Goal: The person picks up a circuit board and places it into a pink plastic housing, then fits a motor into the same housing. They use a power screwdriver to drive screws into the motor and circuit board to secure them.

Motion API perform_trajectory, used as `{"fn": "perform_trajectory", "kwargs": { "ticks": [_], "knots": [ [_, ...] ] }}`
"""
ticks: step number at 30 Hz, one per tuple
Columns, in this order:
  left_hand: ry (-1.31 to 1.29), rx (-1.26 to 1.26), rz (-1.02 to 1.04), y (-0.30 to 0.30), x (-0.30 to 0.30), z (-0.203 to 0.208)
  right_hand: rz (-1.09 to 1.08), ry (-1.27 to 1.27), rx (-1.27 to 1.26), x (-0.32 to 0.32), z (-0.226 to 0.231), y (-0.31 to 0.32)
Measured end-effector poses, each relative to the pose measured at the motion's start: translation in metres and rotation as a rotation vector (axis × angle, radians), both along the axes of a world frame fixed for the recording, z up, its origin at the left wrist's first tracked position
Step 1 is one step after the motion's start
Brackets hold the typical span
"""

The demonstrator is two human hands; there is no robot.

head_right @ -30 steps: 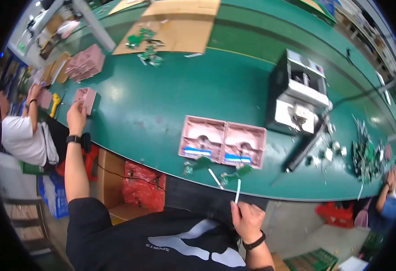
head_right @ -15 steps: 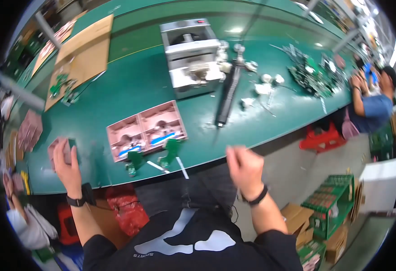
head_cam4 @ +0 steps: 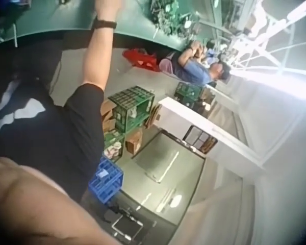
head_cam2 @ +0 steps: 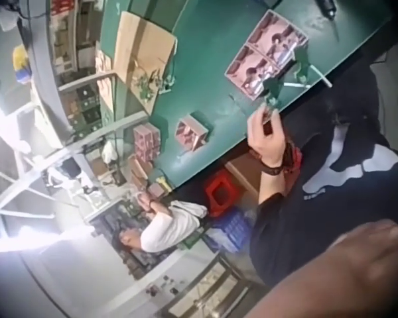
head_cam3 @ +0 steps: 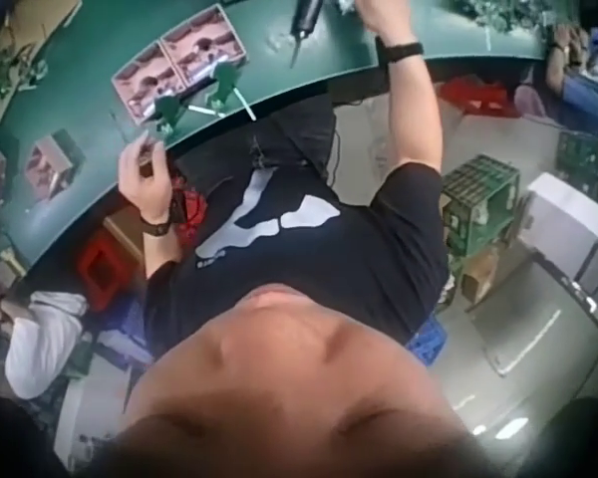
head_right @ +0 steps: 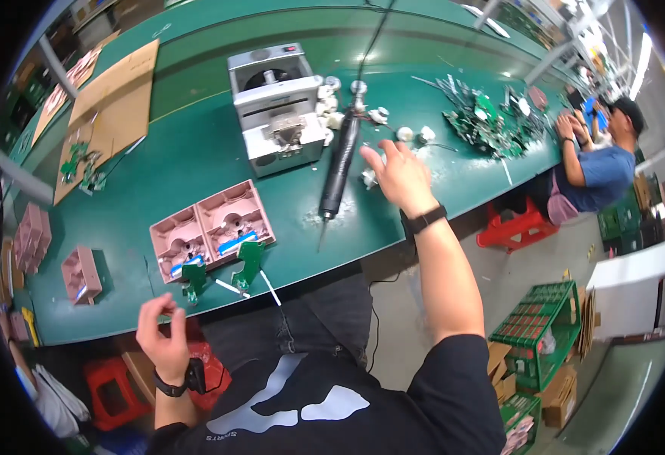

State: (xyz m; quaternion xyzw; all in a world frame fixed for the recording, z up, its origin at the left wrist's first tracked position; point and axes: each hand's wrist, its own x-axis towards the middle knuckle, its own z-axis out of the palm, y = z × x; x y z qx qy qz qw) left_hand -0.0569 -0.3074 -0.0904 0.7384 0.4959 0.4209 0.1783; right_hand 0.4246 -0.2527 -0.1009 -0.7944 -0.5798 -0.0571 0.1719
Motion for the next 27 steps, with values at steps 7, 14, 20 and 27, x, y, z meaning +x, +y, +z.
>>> {"fn": "perform_trajectory", "kwargs": {
  "ticks": [7, 14, 20, 27],
  "knots": [
    [-0.137, -0.379, -0.351, -0.027, 0.032, -0.006, 0.081, 0.098, -0.068, -0.024, -0.011, -0.03],
    [-0.427, -0.853, -0.732, -0.027, 0.097, -0.01, 0.162, 0.283, 0.101, -0.028, 0.007, -0.052],
    [-0.913, -1.391, -0.872, -0.005, 0.168, -0.027, 0.268, 0.5, 0.279, -0.07, 0.052, -0.069],
    [-1.089, -1.528, -0.788, 0.0, 0.195, -0.041, 0.048, 0.519, 0.24, -0.071, 0.017, -0.086]
  ]
}}
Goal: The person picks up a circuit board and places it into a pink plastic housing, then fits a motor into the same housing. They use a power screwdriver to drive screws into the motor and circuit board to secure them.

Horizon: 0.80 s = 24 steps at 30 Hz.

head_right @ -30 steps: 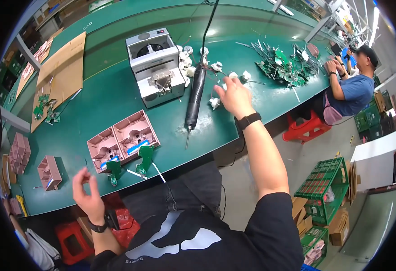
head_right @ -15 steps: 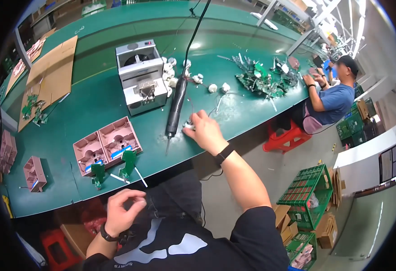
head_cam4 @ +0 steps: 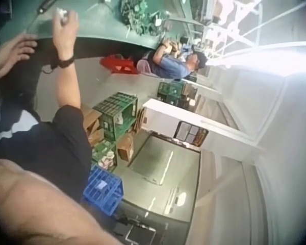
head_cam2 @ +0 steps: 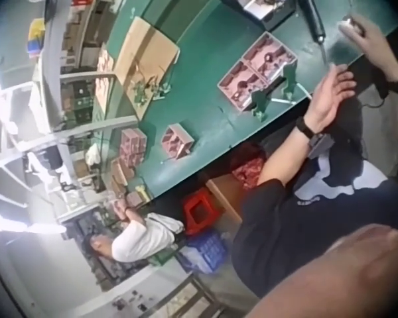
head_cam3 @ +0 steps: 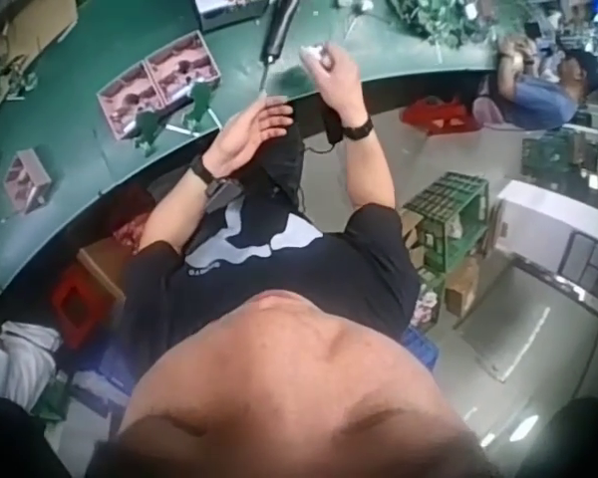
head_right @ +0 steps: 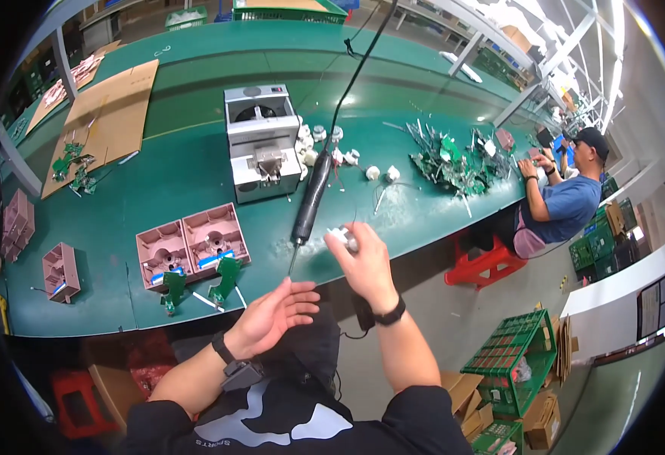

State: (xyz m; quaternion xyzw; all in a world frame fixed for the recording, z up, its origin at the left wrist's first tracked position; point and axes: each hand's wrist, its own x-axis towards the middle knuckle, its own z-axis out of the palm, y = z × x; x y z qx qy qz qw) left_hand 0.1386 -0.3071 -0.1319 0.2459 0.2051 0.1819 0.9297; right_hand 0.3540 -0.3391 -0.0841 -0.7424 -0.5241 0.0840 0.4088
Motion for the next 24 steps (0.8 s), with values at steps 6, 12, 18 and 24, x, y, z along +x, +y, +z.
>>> {"fn": "perform_trajectory", "kwargs": {
  "ticks": [6, 12, 18, 24],
  "knots": [
    [0.0, 0.065, -0.025, 0.0, 0.01, 0.006, -0.147, 0.037, 0.083, 0.07, -0.011, 0.036],
    [-0.006, 0.083, -0.075, -0.005, 0.017, -0.01, -0.077, -0.11, -0.176, 0.128, -0.024, 0.079],
    [0.021, 0.108, -0.035, -0.011, 0.003, -0.005, -0.091, 0.09, 0.098, 0.098, 0.004, 0.072],
    [-0.034, 0.149, 0.013, 0.017, 0.027, 0.006, 0.02, 0.128, -0.192, 0.11, -0.013, 0.072]
  ]
}}
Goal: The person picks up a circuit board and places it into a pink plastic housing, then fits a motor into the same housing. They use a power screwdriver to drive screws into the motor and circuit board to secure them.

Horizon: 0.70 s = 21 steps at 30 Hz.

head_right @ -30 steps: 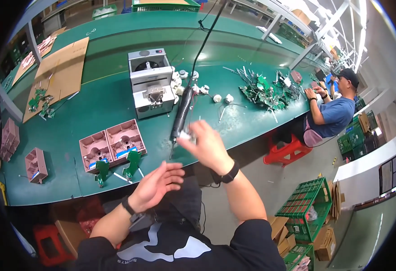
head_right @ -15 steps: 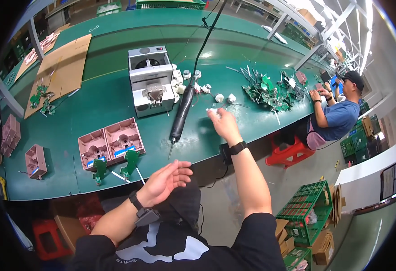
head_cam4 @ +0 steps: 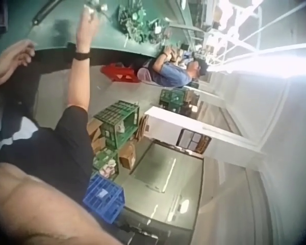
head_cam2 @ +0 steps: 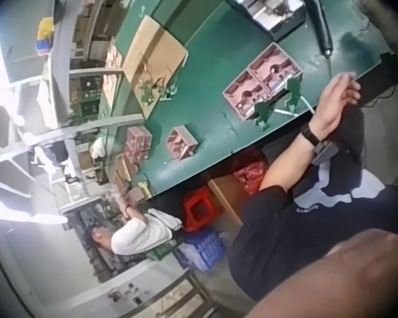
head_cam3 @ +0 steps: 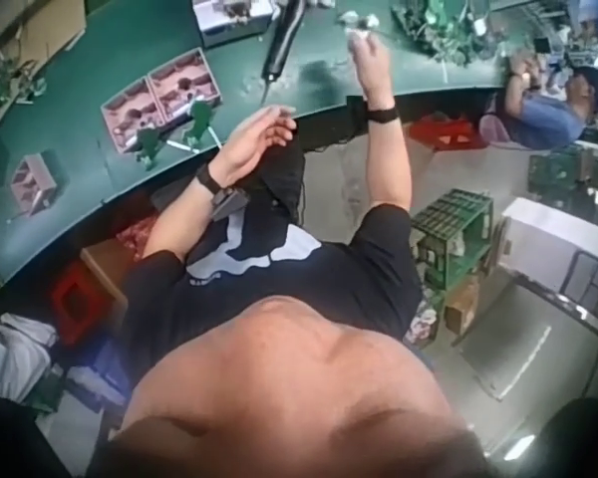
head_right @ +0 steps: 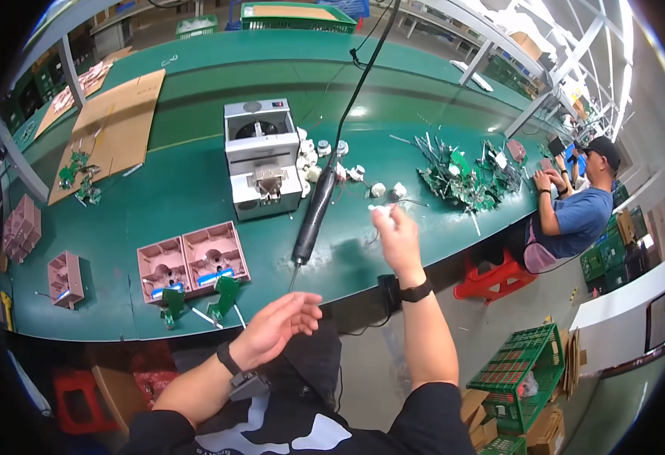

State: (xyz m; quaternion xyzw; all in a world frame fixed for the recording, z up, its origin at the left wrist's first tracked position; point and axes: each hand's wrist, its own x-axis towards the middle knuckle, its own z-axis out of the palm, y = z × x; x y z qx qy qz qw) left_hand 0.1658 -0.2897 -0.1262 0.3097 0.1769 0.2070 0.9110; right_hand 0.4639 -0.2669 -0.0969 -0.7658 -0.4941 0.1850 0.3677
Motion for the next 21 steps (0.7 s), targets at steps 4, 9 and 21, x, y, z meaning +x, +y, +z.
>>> {"fn": "perform_trajectory", "kwargs": {
  "ticks": [4, 9, 21],
  "knots": [
    [0.039, 0.087, 0.182, 0.0, 0.05, 0.026, -0.07, 0.524, -0.1, -0.014, 0.007, -0.049],
    [0.22, 0.018, 0.38, 0.061, 0.139, 0.005, 0.195, 0.422, -0.001, -0.014, 0.018, -0.053],
    [0.105, -0.097, 0.241, 0.099, 0.186, -0.027, 0.299, 0.398, 0.023, -0.009, 0.006, -0.071]
  ]
}}
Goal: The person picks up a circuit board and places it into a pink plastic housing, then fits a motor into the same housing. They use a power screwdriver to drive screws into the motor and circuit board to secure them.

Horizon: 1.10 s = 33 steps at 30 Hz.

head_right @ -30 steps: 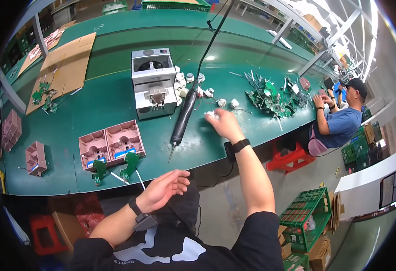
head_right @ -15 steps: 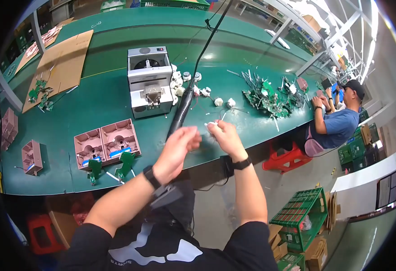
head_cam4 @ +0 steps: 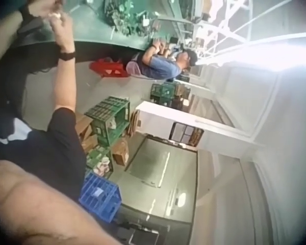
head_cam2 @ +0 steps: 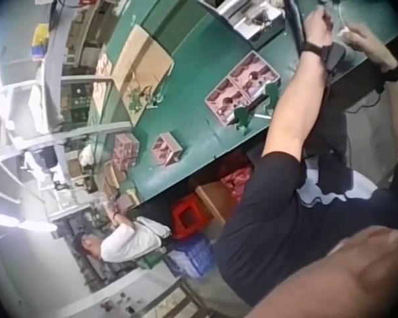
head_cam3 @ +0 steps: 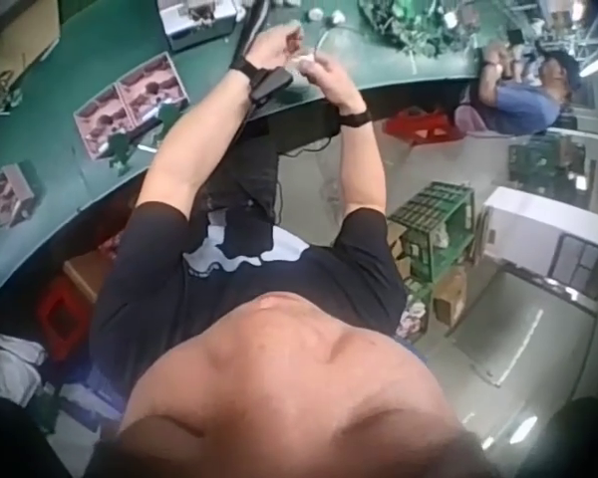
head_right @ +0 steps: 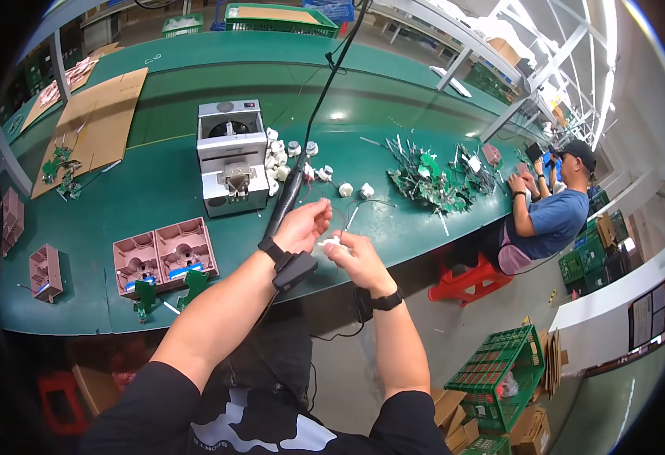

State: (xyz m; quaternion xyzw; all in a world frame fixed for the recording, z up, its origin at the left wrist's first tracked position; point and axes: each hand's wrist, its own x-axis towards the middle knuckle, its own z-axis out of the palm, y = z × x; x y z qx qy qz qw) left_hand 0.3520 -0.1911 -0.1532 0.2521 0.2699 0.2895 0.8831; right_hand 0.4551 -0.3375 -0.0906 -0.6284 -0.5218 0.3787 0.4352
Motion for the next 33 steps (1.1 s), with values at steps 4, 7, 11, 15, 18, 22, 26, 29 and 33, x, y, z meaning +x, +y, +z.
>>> {"fn": "perform_trajectory", "kwargs": {
  "ticks": [4, 7, 11, 15, 18, 22, 26, 29, 33],
  "knots": [
    [-0.07, 0.057, 0.011, -0.01, -0.01, 0.007, -0.204, 0.232, 0.097, 0.0, 0.009, 0.011],
    [-0.078, 0.12, 0.021, -0.018, -0.013, 0.011, -0.282, 0.352, 0.134, 0.019, 0.013, 0.022],
    [0.009, 0.202, 0.031, -0.026, -0.014, 0.008, -0.241, 0.358, 0.131, 0.046, 0.015, 0.056],
    [0.087, 0.247, 0.077, -0.028, -0.012, 0.007, -0.284, 0.295, 0.204, 0.056, 0.025, 0.082],
    [0.112, 0.248, 0.118, -0.027, -0.012, 0.006, -0.311, 0.256, 0.334, 0.054, 0.032, 0.091],
    [0.114, 0.188, 0.123, -0.033, -0.011, 0.001, -0.202, -0.077, 0.072, 0.041, 0.03, 0.08],
    [0.044, 0.049, 0.023, -0.047, -0.025, 0.001, -0.154, -0.244, 0.214, 0.016, 0.05, 0.032],
    [-0.162, -0.14, -0.12, -0.072, -0.065, 0.018, -0.059, -0.661, 0.358, -0.04, 0.058, 0.005],
    [-0.345, -0.343, -0.239, -0.1, -0.136, 0.068, 0.175, -0.923, 0.433, -0.096, 0.067, -0.025]
  ]
}}
